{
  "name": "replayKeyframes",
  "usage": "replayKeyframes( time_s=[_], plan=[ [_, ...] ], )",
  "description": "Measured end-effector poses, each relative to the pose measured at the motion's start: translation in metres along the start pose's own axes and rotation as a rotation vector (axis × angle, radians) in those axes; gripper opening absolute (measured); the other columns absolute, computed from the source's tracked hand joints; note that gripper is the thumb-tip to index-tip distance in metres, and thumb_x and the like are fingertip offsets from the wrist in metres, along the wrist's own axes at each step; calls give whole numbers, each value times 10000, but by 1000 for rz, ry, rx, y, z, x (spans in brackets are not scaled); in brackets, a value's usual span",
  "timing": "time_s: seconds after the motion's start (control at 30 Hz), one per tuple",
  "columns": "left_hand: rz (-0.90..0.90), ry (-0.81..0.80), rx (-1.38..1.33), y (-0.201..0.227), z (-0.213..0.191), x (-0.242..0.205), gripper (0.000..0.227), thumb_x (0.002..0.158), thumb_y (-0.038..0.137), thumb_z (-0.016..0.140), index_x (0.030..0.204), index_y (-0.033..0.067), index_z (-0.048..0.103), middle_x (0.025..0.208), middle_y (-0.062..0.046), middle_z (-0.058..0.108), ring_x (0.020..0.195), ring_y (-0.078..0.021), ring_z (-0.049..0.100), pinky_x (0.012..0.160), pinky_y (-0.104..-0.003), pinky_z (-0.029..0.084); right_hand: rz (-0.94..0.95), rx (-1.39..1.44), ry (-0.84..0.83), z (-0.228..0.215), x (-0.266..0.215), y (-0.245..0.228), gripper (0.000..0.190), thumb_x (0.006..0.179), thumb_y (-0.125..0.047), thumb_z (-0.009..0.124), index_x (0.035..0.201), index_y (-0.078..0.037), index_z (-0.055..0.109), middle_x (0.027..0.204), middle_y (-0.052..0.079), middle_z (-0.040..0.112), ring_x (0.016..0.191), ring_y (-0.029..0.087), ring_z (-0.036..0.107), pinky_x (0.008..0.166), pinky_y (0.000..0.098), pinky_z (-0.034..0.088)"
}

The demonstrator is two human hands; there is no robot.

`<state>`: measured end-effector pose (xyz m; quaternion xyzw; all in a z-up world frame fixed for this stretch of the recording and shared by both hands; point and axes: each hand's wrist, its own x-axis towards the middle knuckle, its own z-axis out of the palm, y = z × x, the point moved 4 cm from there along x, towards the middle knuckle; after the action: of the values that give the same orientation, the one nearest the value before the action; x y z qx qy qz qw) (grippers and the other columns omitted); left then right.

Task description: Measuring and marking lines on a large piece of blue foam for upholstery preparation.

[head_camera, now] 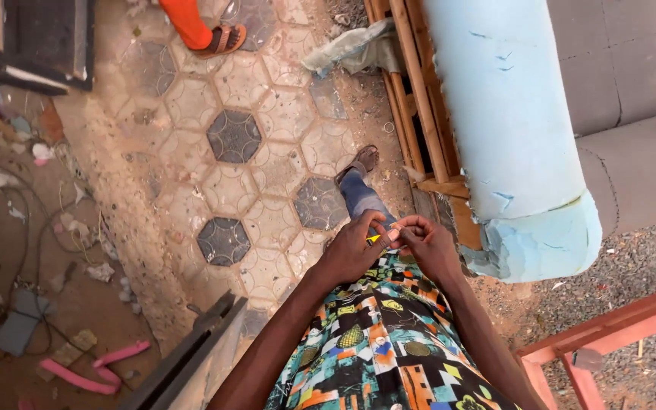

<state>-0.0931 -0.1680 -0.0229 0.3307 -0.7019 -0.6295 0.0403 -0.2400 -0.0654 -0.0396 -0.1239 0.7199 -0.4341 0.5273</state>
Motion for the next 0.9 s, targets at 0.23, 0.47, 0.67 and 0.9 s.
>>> replayKeyframes(
  time_s=[0.23, 0.47, 0.67, 0.9],
  plan=[
    [-30, -257, 297, 49, -70, 142, 547, 1059, 479, 487, 1352, 17, 483, 1157, -246, 681, 1080, -490, 673, 915, -574, 539, -1, 45, 46, 8, 113, -80, 165, 923, -30, 686, 1062, 14, 762, 853, 155, 799, 691, 179, 738, 667, 307, 658],
    [92, -407, 500, 122, -81, 252, 490, 1038, 430, 535, 1316, 28, 495, 1141, -255, 667, 1072, -512, 664, 895, -594, 550, -7, 293, 132, -37, 169, -125, 196, 959, -79, 674, 1116, 31, 713, 883, 161, 773, 738, 176, 718, 704, 295, 651],
    [107, -514, 716, 146, -73, 319, 728, 1005, 583, 428, 1455, 13, 380, 1181, -303, 664, 994, -514, 699, 835, -621, 565, 16, 353, 250, -55, 186, -158, 226, 1005, -121, 599, 1153, 5, 713, 949, 213, 769, 791, 245, 717, 769, 386, 642],
    [152, -812, 750, 127, -99, 415, 800, 1062, 614, 306, 1442, -86, 382, 1046, -347, 673, 918, -518, 712, 762, -573, 574, 1, 454, 414, -46, 233, -173, 161, 1047, -139, 587, 1124, -5, 630, 913, 204, 704, 793, 266, 686, 749, 400, 606]
  ],
)
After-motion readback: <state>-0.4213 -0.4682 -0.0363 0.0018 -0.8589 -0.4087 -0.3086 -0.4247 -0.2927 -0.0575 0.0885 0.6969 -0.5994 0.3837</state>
